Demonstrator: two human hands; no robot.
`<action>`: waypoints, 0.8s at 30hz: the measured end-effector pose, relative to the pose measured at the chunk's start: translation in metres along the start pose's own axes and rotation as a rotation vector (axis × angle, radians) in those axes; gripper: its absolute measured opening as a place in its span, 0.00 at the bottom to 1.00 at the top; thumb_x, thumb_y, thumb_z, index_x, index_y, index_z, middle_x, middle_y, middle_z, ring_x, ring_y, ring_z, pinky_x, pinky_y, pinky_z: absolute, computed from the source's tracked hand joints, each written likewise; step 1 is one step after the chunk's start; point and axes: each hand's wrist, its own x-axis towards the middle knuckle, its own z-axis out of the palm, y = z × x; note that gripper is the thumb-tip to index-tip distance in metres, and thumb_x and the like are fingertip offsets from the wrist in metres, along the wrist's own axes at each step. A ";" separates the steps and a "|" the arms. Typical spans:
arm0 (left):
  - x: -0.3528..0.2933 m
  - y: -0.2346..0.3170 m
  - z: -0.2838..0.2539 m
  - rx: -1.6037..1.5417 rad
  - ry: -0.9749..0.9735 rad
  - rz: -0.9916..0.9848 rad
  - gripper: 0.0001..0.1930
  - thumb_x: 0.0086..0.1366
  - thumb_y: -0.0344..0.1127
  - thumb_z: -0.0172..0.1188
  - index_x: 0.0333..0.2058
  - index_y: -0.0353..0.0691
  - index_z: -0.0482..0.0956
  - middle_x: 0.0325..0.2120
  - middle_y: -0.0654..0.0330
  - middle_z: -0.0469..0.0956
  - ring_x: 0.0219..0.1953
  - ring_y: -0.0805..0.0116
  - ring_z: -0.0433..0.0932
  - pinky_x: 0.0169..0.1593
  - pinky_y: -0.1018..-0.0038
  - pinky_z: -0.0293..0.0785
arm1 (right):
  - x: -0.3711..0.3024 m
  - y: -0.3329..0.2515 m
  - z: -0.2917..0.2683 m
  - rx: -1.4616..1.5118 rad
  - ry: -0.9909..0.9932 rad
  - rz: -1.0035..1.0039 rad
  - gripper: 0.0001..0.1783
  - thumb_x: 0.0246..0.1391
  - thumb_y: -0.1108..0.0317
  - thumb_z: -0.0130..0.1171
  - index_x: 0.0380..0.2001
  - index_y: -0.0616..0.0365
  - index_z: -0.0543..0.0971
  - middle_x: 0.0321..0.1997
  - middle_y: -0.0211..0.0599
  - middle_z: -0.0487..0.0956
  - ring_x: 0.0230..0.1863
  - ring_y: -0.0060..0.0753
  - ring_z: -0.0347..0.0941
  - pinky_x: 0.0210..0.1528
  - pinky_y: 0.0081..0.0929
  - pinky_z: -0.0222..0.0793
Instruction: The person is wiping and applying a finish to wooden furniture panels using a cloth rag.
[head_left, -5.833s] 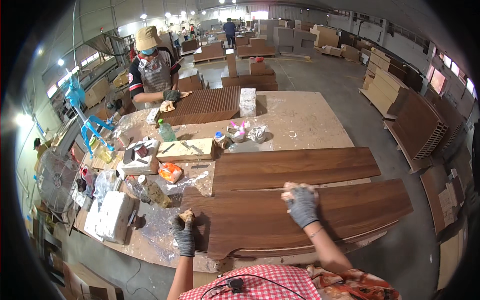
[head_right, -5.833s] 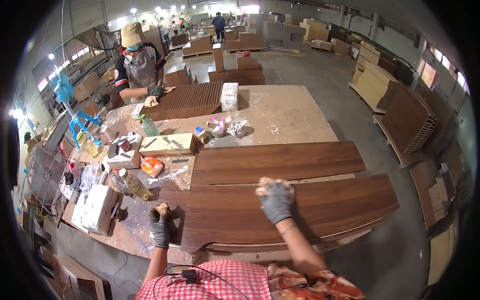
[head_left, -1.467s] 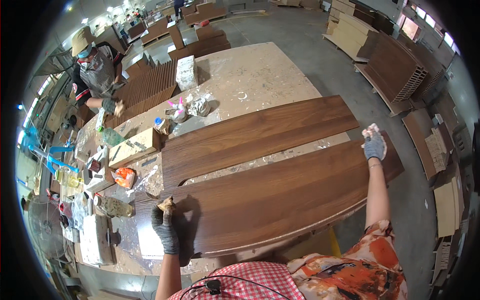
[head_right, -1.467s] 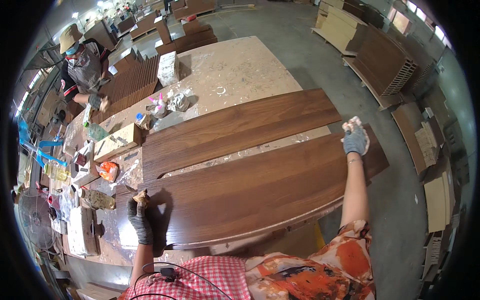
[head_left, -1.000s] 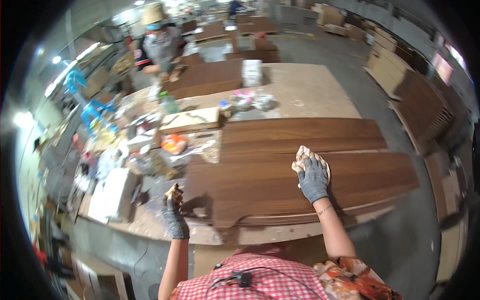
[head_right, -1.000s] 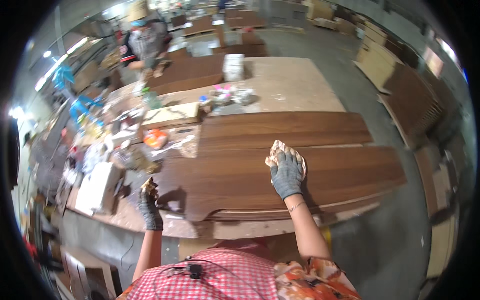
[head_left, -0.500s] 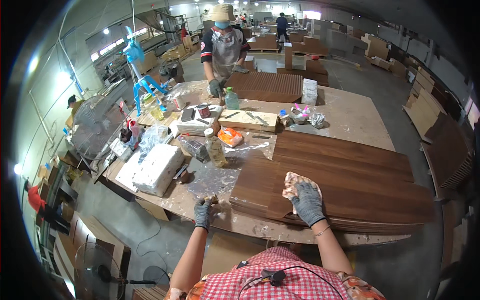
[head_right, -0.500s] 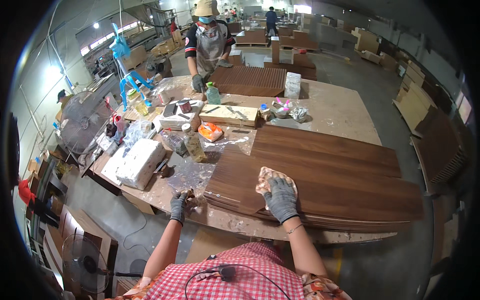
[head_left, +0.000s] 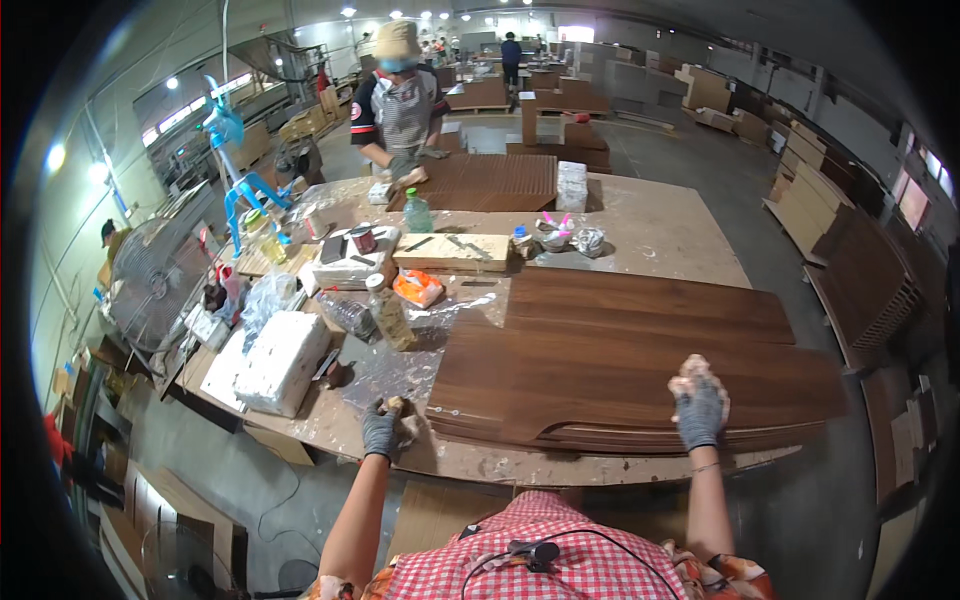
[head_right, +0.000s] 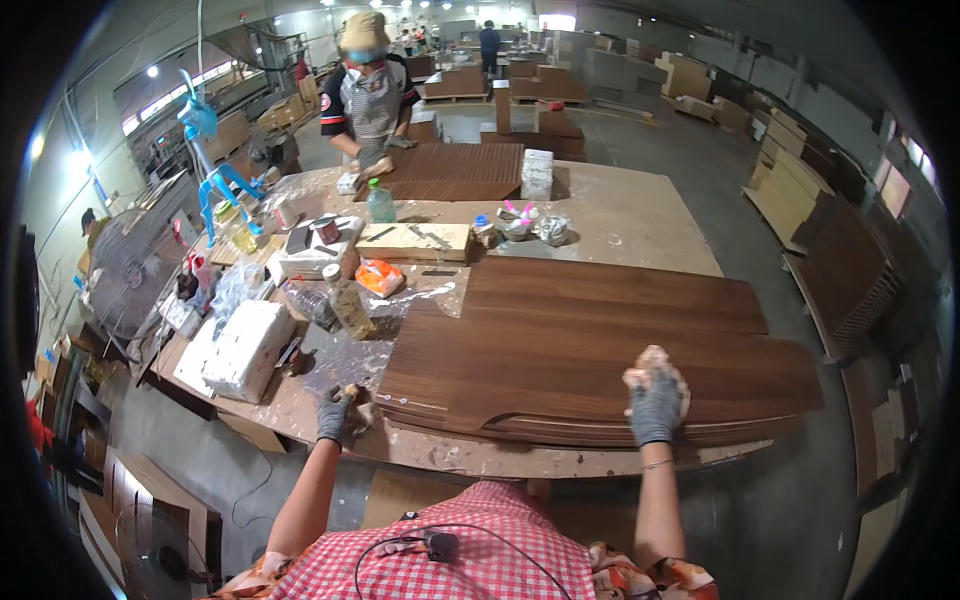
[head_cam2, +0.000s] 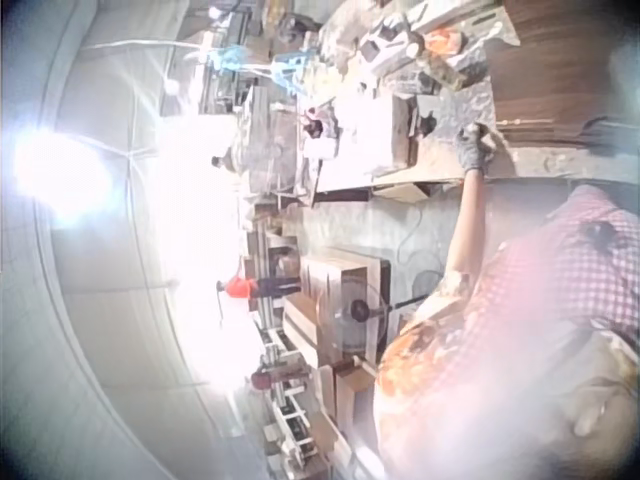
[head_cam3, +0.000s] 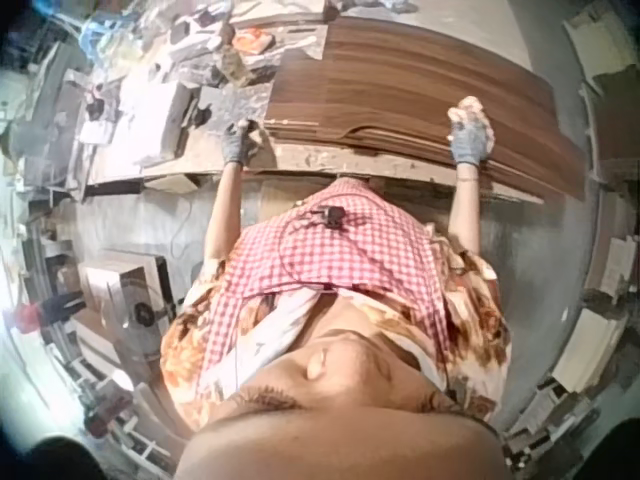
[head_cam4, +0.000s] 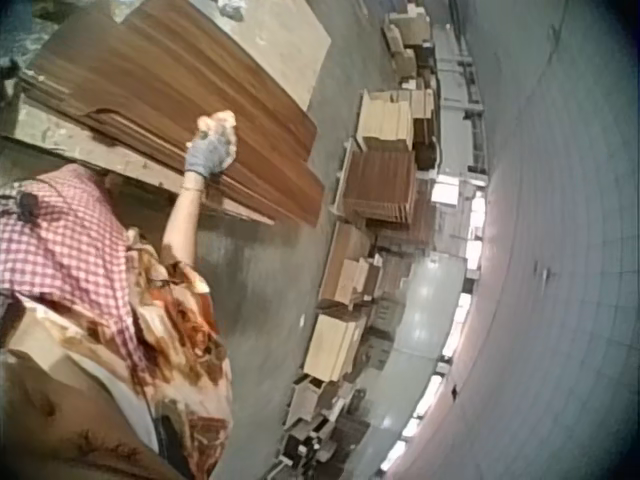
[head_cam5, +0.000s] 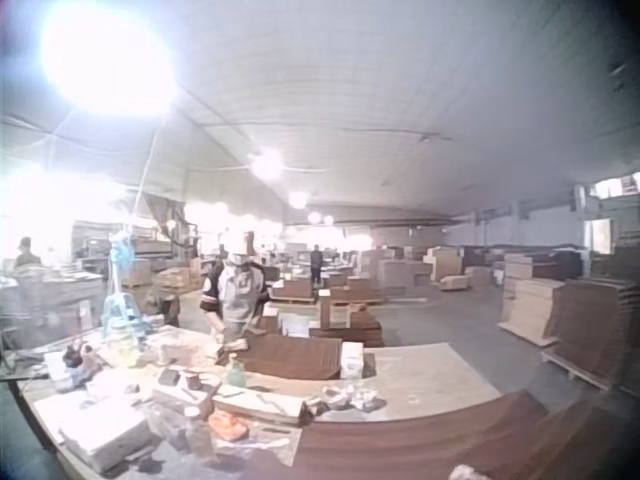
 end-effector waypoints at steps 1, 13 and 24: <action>0.011 -0.027 -0.045 -0.005 -0.018 -0.038 0.23 0.61 0.35 0.65 0.53 0.34 0.73 0.41 0.54 0.78 0.38 0.63 0.77 0.34 0.65 0.78 | 0.000 -0.040 0.016 0.226 -0.092 -0.059 0.28 0.57 0.51 0.53 0.53 0.62 0.72 0.54 0.47 0.73 0.56 0.45 0.70 0.61 0.40 0.62; -0.121 0.096 0.057 -0.026 0.064 0.741 0.08 0.64 0.26 0.56 0.42 0.36 0.74 0.44 0.57 0.70 0.45 0.67 0.73 0.49 0.71 0.73 | -0.058 -0.220 -0.022 0.385 -0.425 -0.704 0.27 0.52 0.56 0.58 0.54 0.55 0.74 0.61 0.43 0.70 0.65 0.44 0.61 0.69 0.42 0.50; -0.190 0.069 0.098 -0.254 -0.107 0.309 0.20 0.70 0.48 0.53 0.39 0.33 0.79 0.21 0.67 0.74 0.21 0.80 0.68 0.26 0.80 0.60 | -0.095 -0.234 -0.006 0.726 -0.781 -0.805 0.13 0.51 0.63 0.61 0.41 0.50 0.82 0.43 0.35 0.81 0.51 0.38 0.74 0.58 0.37 0.64</action>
